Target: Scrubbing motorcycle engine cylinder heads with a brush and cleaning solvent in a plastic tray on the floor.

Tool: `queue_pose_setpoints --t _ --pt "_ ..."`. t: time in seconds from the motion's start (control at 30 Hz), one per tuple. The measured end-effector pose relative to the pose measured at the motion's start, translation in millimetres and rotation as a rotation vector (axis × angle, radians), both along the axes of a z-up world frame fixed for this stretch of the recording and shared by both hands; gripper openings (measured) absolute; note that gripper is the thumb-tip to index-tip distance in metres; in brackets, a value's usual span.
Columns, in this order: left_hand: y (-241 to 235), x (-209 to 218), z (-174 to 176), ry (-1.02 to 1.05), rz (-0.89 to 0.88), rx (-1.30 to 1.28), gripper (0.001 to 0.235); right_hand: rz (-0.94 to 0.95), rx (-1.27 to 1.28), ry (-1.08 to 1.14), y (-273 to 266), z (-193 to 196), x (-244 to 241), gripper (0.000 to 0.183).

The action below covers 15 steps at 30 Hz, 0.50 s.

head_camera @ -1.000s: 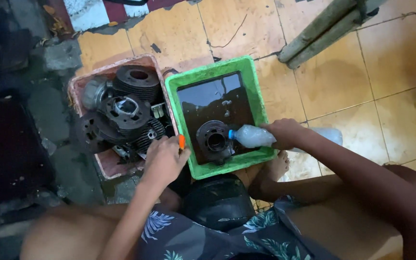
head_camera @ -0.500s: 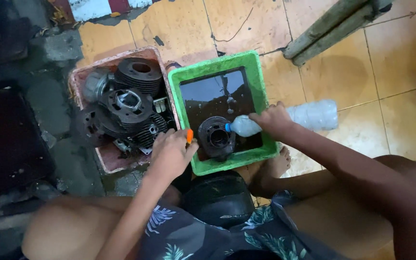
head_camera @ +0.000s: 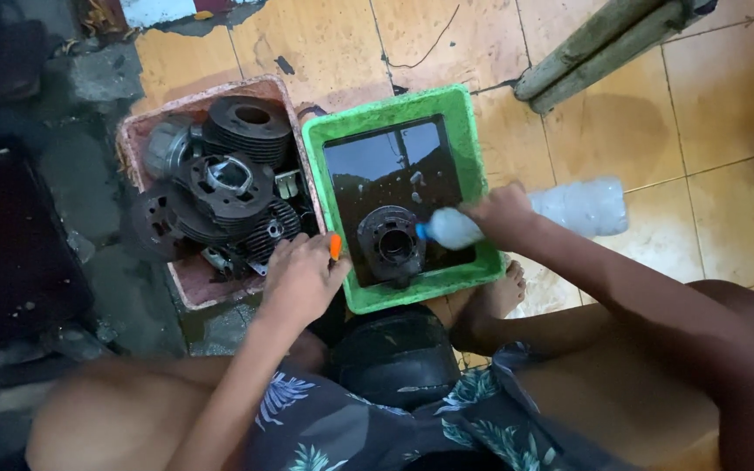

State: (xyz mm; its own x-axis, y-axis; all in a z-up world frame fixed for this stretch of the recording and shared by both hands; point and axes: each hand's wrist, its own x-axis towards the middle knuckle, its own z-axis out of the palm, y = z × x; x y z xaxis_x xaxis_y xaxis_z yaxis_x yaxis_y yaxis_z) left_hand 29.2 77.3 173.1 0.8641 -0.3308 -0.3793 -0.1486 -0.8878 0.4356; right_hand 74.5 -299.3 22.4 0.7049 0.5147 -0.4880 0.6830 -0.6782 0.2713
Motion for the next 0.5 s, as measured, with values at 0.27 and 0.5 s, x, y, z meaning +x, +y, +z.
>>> queue_pose_setpoints --t 0.27,0.5 --pt "-7.8 1.9 8.7 -0.003 -0.012 -0.03 0.028 -0.023 -0.182 0.232 19.3 8.8 -31.2 0.029" --pt "-14.1 5.5 14.7 0.023 -0.016 0.024 0.029 -0.038 -0.212 0.191 6.4 -42.7 -55.5 0.022"
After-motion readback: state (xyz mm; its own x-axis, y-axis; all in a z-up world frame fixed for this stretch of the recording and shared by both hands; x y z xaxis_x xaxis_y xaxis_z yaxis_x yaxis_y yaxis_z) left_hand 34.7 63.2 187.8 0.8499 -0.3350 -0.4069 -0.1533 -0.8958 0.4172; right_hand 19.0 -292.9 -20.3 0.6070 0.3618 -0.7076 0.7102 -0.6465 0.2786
